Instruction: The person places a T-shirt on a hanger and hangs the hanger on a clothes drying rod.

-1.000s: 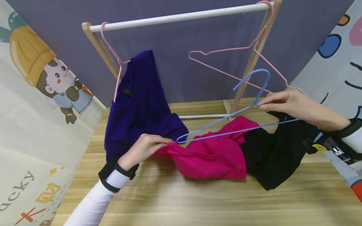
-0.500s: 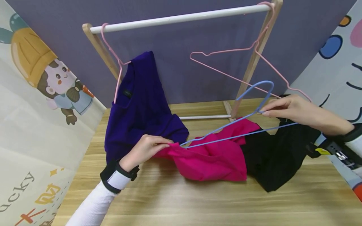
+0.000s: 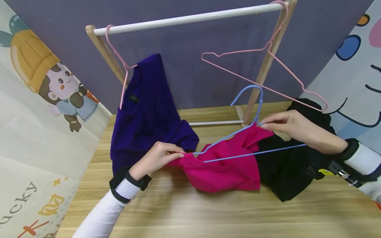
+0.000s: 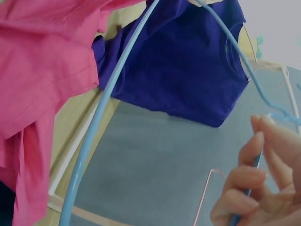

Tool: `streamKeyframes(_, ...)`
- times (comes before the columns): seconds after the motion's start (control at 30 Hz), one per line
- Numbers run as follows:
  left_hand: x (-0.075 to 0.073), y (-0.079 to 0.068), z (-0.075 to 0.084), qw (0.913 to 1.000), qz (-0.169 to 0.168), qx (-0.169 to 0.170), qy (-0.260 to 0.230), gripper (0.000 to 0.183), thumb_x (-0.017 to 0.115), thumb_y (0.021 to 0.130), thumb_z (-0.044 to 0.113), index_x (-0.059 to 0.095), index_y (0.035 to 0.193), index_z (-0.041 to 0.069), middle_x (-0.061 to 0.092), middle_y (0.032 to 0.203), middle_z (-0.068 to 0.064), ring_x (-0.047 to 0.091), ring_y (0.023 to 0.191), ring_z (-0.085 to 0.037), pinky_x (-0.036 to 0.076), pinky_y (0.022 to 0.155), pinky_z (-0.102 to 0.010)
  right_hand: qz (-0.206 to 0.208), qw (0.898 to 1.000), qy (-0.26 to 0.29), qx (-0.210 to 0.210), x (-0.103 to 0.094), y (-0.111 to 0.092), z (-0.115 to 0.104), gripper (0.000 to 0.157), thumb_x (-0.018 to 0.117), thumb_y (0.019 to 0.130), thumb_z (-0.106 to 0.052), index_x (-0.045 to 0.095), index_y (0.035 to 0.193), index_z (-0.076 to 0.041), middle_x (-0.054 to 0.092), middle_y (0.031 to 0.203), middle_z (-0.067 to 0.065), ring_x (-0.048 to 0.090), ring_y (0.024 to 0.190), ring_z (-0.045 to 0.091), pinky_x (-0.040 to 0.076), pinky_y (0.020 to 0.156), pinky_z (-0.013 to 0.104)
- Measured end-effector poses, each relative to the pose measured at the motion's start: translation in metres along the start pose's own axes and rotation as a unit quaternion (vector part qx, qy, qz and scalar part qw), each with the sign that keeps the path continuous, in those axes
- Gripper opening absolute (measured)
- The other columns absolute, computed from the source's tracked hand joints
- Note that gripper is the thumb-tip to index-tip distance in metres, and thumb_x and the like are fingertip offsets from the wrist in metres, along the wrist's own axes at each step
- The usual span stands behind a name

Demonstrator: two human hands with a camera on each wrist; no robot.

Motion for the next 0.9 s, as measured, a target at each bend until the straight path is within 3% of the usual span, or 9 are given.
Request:
streamKeyframes(0.2,0.003,-0.001,0.0,0.9976,-0.04,-0.038,-0.041,0.007,0.065,0.077,0.014,0.068,0.084,0.013,0.068,0.082,-0.002,0.058,0.077,-0.007,0.053,0.064,-0.032,0.034,0.999,-0.004,-0.003,0.001,-0.002,-0.005,0.02,0.06,0.083,-0.023,0.065,0.099,-0.013,0.066,0.092,0.0,0.053,0.081,0.007,0.042,0.068,0.015)
streamKeyframes(0.33,0.006,-0.001,0.004,0.9974,-0.046,-0.049,-0.025,0.007,0.065,0.077,0.015,0.068,0.083,0.013,0.068,0.081,0.0,0.057,0.075,-0.006,0.052,0.066,-0.031,0.04,0.999,0.0,0.013,0.004,-0.005,-0.003,0.023,0.06,0.083,-0.025,0.064,0.101,-0.012,0.065,0.092,0.001,0.051,0.077,0.009,0.041,0.061,0.021)
streamKeyframes(0.47,0.011,0.003,0.011,0.9969,-0.032,-0.06,0.041,0.007,0.067,0.076,0.02,0.068,0.081,0.015,0.067,0.076,0.003,0.054,0.067,-0.002,0.051,0.061,-0.031,0.047,0.999,0.01,0.008,0.009,-0.008,-0.005,0.024,0.061,0.083,-0.023,0.064,0.101,-0.008,0.065,0.092,0.004,0.05,0.075,0.007,0.039,0.059,0.021)
streamKeyframes(0.57,0.015,0.008,0.014,0.9953,-0.013,-0.066,0.069,0.007,0.067,0.076,0.02,0.068,0.079,0.014,0.066,0.073,0.004,0.053,0.063,-0.002,0.05,0.057,-0.03,0.052,0.998,0.023,0.009,0.016,-0.009,-0.009,0.024,0.061,0.082,-0.023,0.064,0.1,-0.008,0.065,0.091,0.001,0.052,0.08,0.003,0.041,0.066,0.014)
streamKeyframes(0.77,0.025,0.02,0.018,0.9953,0.003,-0.044,0.086,0.006,0.064,0.078,0.016,0.066,0.076,0.011,0.065,0.07,0.002,0.053,0.062,-0.004,0.049,0.058,-0.026,0.058,0.998,0.032,0.014,0.029,-0.008,-0.017,0.026,0.06,0.082,-0.029,0.065,0.1,-0.011,0.065,0.097,0.009,0.052,0.085,0.005,0.043,0.071,0.021)
streamKeyframes(0.9,0.025,0.022,0.018,0.9951,0.018,-0.054,0.081,0.005,0.064,0.078,0.015,0.066,0.077,0.01,0.066,0.072,0.001,0.055,0.067,-0.005,0.05,0.062,-0.027,0.066,0.997,0.041,0.025,0.032,-0.007,-0.014,0.028,0.061,0.081,-0.031,0.064,0.101,-0.011,0.063,0.099,0.009,0.052,0.086,0.005,0.042,0.072,0.023)
Point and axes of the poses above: each hand's wrist, its own y-axis towards the middle knuckle, its own x-axis out of the palm, z = x × y, the point moved 5 cm from there along y, towards the middle knuckle
